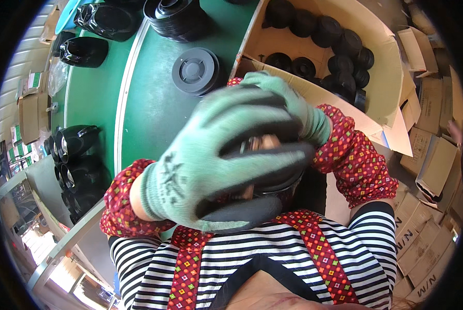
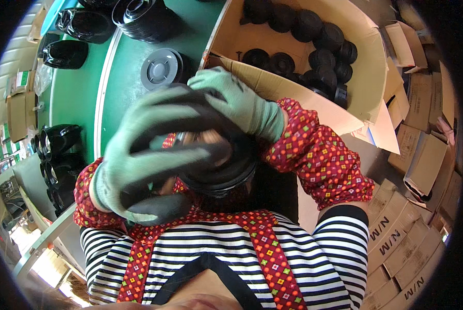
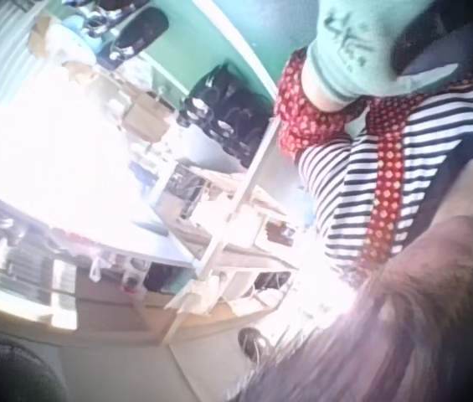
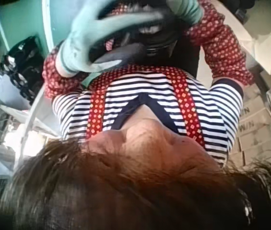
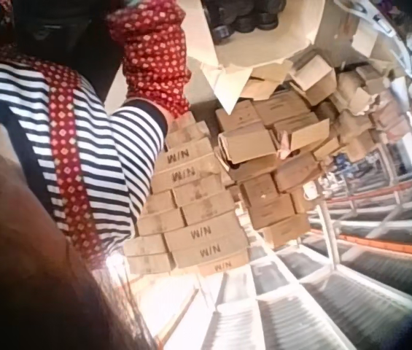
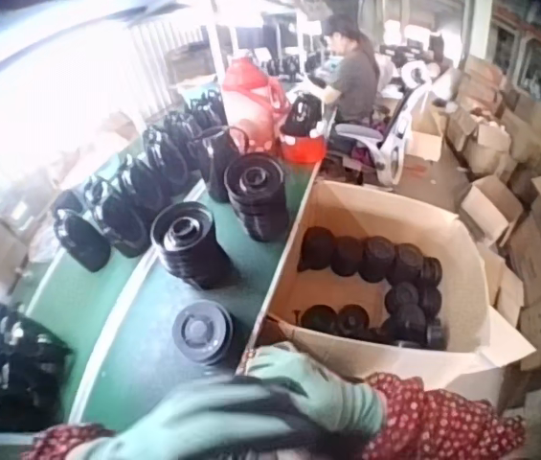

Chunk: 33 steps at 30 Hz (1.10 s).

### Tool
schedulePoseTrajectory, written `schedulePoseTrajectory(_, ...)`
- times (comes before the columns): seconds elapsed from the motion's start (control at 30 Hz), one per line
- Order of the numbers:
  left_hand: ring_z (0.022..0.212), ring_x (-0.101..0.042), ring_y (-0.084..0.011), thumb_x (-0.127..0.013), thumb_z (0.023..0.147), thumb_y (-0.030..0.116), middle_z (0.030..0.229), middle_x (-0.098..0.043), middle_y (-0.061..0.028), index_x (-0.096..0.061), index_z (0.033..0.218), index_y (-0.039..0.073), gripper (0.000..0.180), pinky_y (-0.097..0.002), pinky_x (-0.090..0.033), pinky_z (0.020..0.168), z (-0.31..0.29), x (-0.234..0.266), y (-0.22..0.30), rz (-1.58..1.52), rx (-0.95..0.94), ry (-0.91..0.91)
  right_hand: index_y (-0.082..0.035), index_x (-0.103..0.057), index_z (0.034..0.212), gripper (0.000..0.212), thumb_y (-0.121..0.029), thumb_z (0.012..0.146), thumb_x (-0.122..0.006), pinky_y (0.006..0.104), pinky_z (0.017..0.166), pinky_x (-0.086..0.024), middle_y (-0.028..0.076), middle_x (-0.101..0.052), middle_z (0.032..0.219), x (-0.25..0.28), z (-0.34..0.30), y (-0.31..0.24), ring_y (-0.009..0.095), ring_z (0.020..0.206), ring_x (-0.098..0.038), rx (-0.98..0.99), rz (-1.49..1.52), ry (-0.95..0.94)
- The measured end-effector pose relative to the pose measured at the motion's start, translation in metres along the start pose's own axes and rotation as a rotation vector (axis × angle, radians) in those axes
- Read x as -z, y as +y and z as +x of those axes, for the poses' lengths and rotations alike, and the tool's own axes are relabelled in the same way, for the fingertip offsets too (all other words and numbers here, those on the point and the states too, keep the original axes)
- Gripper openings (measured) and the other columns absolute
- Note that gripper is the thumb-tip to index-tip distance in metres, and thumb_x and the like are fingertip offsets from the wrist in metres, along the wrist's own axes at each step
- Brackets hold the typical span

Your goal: The person assembles black kettles on a green workbench by inserting a metal rod into the base and attaching a black lid. The person handles each kettle one at a time, places the assembled units on the bench, and repeats the process.

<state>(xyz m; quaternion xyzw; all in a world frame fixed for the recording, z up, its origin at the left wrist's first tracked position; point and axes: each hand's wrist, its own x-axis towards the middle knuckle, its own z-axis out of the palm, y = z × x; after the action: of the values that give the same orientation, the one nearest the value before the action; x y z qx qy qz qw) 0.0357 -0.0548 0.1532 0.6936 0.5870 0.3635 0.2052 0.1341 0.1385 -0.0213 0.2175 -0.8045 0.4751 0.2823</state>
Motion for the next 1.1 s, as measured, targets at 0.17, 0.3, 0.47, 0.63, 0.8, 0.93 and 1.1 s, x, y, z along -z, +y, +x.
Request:
schedulePoseTrajectory(0.17, 0.112, -0.068, -0.0433, -0.052, 0.107, 0.045, 0.097, -0.074, -0.0168, -0.078, 0.087, 0.004, 0.052, -0.0653, -0.035, 0.118, -0.016, -0.032, -0.029, -0.704, 0.030, 0.119, -0.006, -0.070, 0.121, 0.030, -0.024, 0.099, -0.060, 0.0488, 0.098, -0.046, 0.018, -0.069, 0.118, 0.027, -0.003, -0.023, 0.037, 0.108, -0.064, -0.262, -0.030, -0.230)
schedulePoseTrajectory(0.3, 0.123, -0.064, -0.0469, -0.048, 0.110, 0.053, 0.101, -0.075, -0.0193, -0.078, 0.081, 0.004, 0.064, -0.0680, -0.029, 0.121, -0.038, -0.038, -0.034, -0.877, 0.189, 0.136, -0.007, -0.072, 0.115, 0.033, -0.033, 0.097, -0.062, 0.0492, 0.093, -0.042, 0.015, -0.068, 0.106, 0.030, -0.002, -0.057, 0.036, 0.100, -0.061, -0.470, -0.240, -0.164)
schedulePoseTrajectory(0.47, 0.136, -0.056, -0.0503, -0.042, 0.113, 0.052, 0.117, -0.073, -0.0232, -0.078, 0.096, 0.004, 0.063, -0.0658, -0.029, 0.122, -0.061, -0.062, -0.048, -0.965, 0.190, 0.301, -0.007, -0.070, 0.112, 0.030, -0.033, 0.098, -0.063, 0.0492, 0.092, -0.042, 0.013, -0.067, 0.103, 0.041, 0.014, -0.093, 0.036, 0.100, -0.061, -0.517, -0.490, -0.220)
schedulePoseTrajectory(0.63, 0.144, -0.048, -0.0458, -0.049, 0.107, 0.032, 0.137, -0.065, -0.0256, -0.071, 0.124, -0.004, 0.046, -0.0603, -0.027, 0.124, -0.039, -0.060, -0.027, -0.758, 0.087, 0.213, -0.004, -0.069, 0.119, 0.036, -0.034, 0.100, -0.060, 0.0507, 0.100, -0.043, 0.019, -0.065, 0.114, 0.038, -0.008, -0.051, 0.039, 0.110, -0.059, -0.493, -0.063, -0.229)
schedulePoseTrajectory(0.8, 0.145, -0.047, -0.0463, -0.045, 0.107, 0.024, 0.139, -0.063, -0.0266, -0.067, 0.133, -0.005, 0.045, -0.0613, -0.024, 0.125, -0.017, -0.052, -0.006, -0.511, 0.139, 0.099, 0.000, -0.067, 0.122, 0.036, -0.027, 0.101, -0.056, 0.0500, 0.114, -0.039, 0.021, -0.063, 0.124, 0.011, -0.019, -0.017, 0.042, 0.121, -0.053, -0.421, 0.160, -0.244)
schedulePoseTrajectory(0.93, 0.148, -0.044, -0.0457, -0.044, 0.108, 0.034, 0.142, -0.061, -0.0269, -0.065, 0.136, -0.007, 0.054, -0.0600, -0.025, 0.125, -0.032, -0.049, -0.011, -0.477, 0.099, 0.050, -0.002, -0.066, 0.121, 0.034, -0.026, 0.100, -0.056, 0.0566, 0.120, -0.031, 0.020, -0.062, 0.120, 0.017, -0.013, -0.035, 0.043, 0.121, -0.053, -0.358, 0.063, -0.249)
schedulePoseTrajectory(1.1, 0.150, -0.041, -0.0494, -0.054, 0.106, 0.034, 0.153, -0.049, -0.0347, -0.053, 0.147, -0.013, 0.063, -0.0521, -0.029, 0.125, -0.006, -0.005, 0.030, -0.225, 0.331, -0.034, -0.003, -0.064, 0.129, 0.034, -0.024, 0.103, -0.055, 0.0605, 0.121, -0.028, 0.023, -0.060, 0.130, 0.018, -0.012, -0.022, 0.044, 0.126, -0.053, -0.321, 0.190, -0.324)
